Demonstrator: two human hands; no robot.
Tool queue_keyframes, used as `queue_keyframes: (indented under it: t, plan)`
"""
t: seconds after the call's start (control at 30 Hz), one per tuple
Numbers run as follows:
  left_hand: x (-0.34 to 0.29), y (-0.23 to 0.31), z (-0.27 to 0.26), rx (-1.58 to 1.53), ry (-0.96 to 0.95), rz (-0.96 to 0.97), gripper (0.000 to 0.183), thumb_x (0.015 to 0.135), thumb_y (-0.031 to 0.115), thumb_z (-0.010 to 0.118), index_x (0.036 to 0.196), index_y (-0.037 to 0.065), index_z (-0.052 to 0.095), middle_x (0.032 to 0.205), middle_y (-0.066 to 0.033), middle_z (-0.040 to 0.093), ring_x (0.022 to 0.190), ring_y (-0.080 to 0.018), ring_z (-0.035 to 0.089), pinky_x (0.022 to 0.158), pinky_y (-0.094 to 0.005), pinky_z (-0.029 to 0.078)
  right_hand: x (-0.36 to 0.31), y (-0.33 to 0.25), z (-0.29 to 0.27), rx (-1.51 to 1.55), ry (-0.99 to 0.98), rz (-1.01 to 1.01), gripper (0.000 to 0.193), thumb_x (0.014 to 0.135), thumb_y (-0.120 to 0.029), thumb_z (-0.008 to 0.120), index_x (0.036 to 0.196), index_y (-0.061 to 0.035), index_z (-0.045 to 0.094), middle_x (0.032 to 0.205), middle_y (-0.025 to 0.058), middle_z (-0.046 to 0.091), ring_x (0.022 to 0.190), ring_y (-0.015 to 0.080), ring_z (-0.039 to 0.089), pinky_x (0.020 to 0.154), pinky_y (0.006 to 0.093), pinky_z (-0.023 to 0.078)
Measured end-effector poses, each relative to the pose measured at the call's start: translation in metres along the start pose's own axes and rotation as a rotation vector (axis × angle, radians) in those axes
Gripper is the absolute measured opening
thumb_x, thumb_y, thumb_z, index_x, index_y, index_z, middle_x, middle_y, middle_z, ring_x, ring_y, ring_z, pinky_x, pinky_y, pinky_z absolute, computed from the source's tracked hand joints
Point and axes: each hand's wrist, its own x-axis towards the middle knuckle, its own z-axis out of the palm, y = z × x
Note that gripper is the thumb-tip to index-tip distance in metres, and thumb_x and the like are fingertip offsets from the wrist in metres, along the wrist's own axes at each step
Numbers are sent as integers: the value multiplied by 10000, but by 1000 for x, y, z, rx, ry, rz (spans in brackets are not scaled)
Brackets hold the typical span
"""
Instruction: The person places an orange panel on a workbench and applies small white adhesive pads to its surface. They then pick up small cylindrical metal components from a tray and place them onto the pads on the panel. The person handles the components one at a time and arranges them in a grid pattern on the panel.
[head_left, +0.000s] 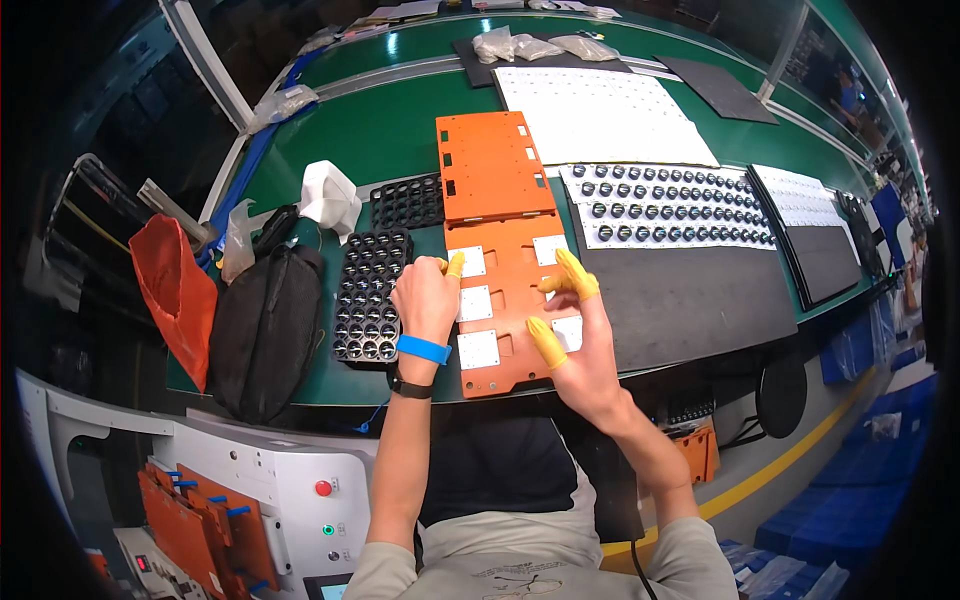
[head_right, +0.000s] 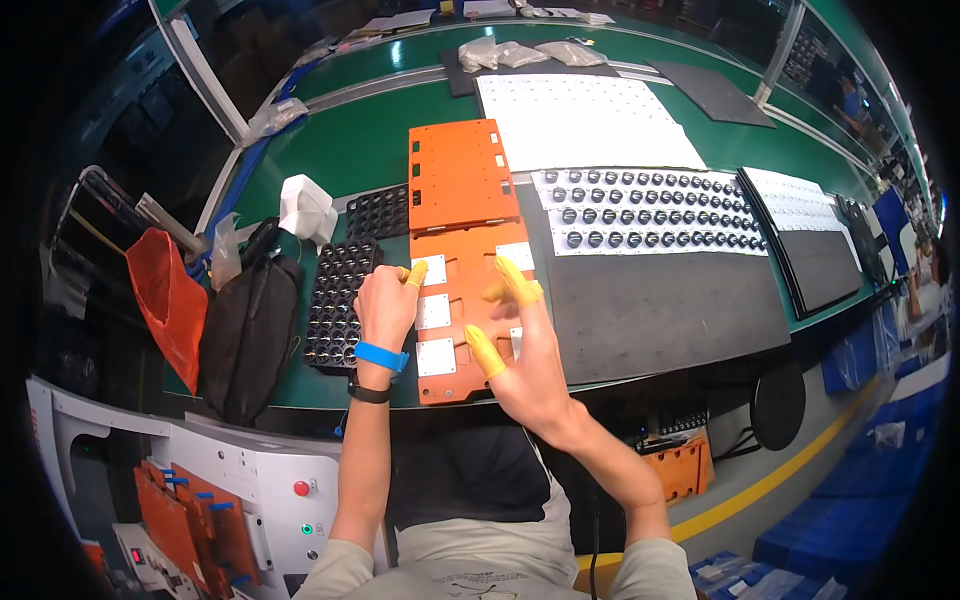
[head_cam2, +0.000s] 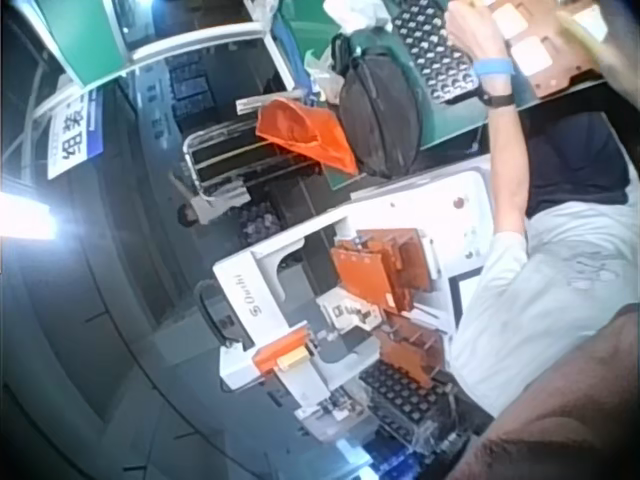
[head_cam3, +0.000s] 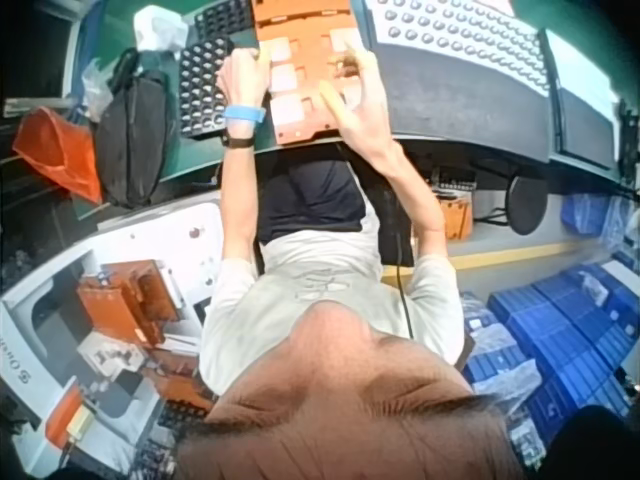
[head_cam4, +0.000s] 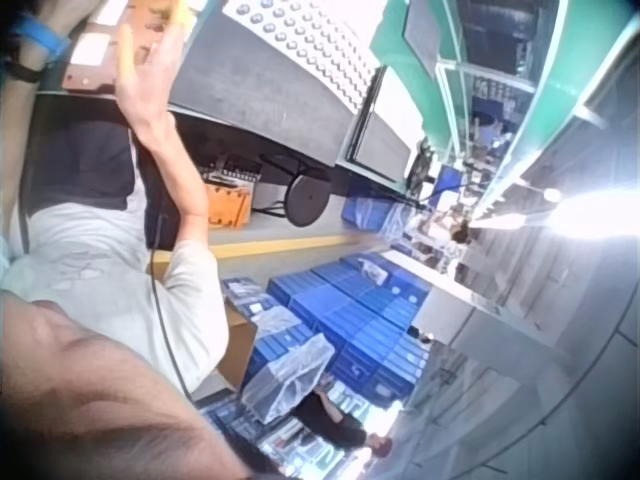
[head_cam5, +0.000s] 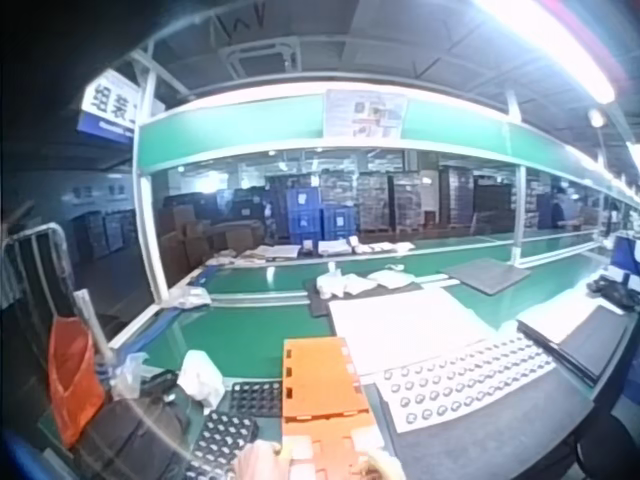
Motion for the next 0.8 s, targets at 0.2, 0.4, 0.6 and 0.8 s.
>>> queue_keyframes:
  t: [0.2,0.4,0.6,0.8]
  plan:
    - [2,0,1,-9,-3,21,379,912,356,680,830,-12,719,806,-253,684,802,-454,662,687,-526,513,117,55,10,-317,123,-99,585,892,-196,685,1373,49,460,1083,175,573,1012,306,541,938,405,436]
    - [10,-11,3,-24,-98,-30,391,919,391,664,930,6,730,893,-251,705,880,-440,676,732,-534,530,213,151,23,-155,-66,632,567,943,-301,646,1277,136,510,976,170,646,816,221,598,710,347,476]
    - [15,-13,4,-74,-133,-48,360,909,345,678,904,-12,719,924,-270,699,895,-454,673,760,-525,539,192,106,9,153,138,460,568,932,-309,683,1297,100,532,956,114,676,805,130,619,667,272,479]
    - [7,-18,13,-107,-21,-54,468,909,402,661,806,-53,697,824,-321,658,877,-474,653,742,-518,513,143,49,-20,76,-1,149,318,900,-127,717,1184,-12,634,953,60,686,836,117,630,637,256,504]
